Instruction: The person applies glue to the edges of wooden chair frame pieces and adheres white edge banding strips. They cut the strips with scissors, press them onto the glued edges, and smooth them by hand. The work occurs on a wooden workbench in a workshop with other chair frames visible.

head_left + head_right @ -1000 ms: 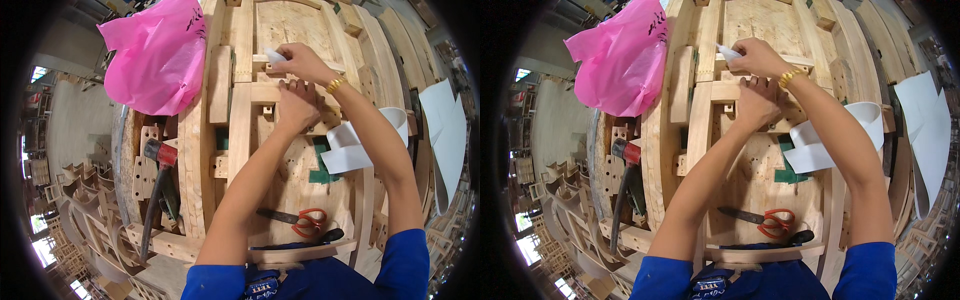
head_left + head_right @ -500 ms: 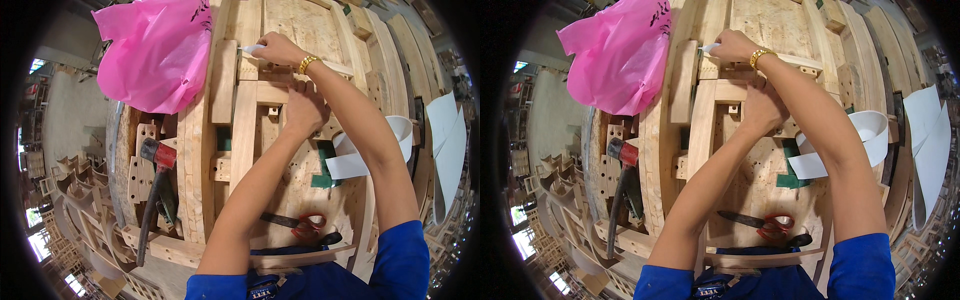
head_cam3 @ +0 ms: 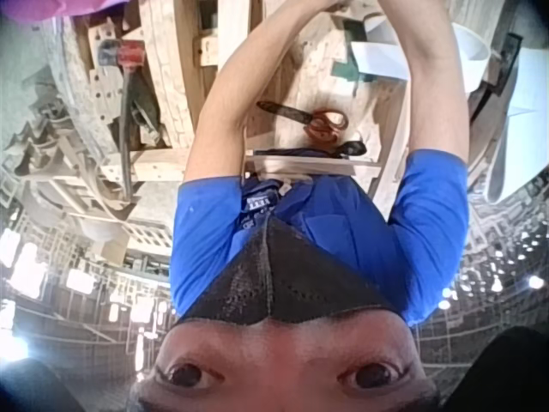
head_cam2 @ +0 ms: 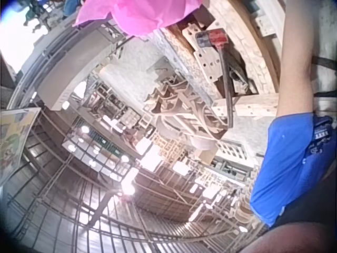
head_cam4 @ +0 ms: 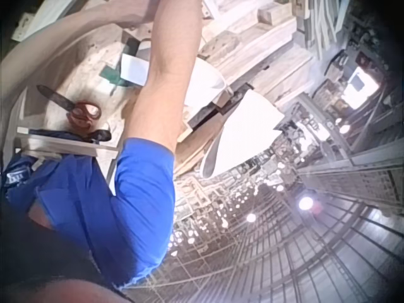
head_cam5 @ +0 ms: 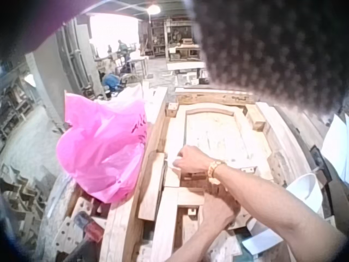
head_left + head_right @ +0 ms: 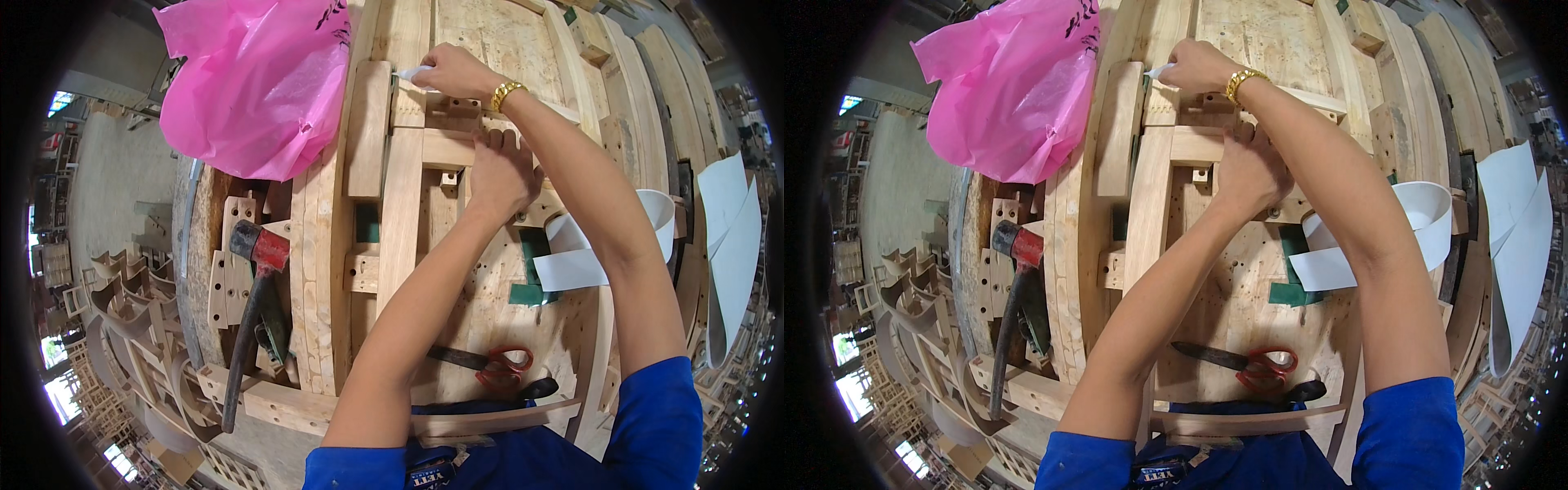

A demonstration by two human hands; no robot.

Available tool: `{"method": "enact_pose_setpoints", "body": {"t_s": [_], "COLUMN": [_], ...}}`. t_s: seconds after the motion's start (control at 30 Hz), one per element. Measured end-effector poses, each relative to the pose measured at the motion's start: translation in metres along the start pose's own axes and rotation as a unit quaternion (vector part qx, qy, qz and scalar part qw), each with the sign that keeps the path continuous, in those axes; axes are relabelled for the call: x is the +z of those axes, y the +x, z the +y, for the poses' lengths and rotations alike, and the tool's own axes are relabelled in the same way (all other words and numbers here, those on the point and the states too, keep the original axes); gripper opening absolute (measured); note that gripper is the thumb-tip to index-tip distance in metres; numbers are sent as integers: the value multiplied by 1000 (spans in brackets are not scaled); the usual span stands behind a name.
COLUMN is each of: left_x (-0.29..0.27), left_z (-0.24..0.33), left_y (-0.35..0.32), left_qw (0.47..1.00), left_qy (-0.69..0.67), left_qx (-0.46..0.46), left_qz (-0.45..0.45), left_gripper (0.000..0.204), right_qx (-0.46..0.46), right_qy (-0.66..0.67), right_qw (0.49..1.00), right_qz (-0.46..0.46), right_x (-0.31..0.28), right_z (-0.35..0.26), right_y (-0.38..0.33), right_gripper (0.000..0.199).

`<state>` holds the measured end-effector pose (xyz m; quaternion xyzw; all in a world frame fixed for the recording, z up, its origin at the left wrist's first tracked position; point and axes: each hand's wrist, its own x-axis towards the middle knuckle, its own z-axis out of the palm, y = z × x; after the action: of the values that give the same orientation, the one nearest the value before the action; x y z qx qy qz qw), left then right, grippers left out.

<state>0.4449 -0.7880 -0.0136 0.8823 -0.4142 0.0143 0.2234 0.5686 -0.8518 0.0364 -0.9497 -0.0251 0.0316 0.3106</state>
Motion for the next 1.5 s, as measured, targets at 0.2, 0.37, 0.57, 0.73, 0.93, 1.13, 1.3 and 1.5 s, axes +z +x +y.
{"method": "enact_pose_setpoints", "body": {"t_s": [0.2, 0.37, 0.57, 0.73, 0.93, 1.13, 1.3, 1.5], "left_x": [-2, -1, 2, -2, -1, -3, -5, -12], "left_z": [-1, 0, 3, 8, 9, 3, 8, 12], "left_y": [-1, 0, -1, 2, 1, -2, -1, 1], "left_qw": [1000, 1000, 999, 999, 1000, 999, 1000, 998], "left_qy": [5, 6, 33, 30, 26, 26, 18, 8], "left_qx": [1, -1, -10, -21, -16, -19, -13, -35], "left_qz": [-1, -11, 17, -9, 3, 15, 12, -48], "left_gripper": [48, 48, 41, 44, 43, 43, 45, 46], "right_qx": [23, 18, 48, 73, 64, 64, 66, 76], "right_qy": [-14, 15, 116, 198, 172, 167, 172, 165], "right_qw": [999, 1000, 992, 977, 980, 977, 973, 972], "right_qz": [-34, -16, 12, 29, 79, 116, 140, 152], "right_x": [-3, -4, -31, -80, -132, -150, -161, -168], "right_z": [-5, -1, 0, 1, 3, 2, 11, 17], "right_y": [0, -3, -36, -92, -137, -154, -166, -169], "right_gripper": [45, 42, 35, 31, 30, 35, 36, 31]}}
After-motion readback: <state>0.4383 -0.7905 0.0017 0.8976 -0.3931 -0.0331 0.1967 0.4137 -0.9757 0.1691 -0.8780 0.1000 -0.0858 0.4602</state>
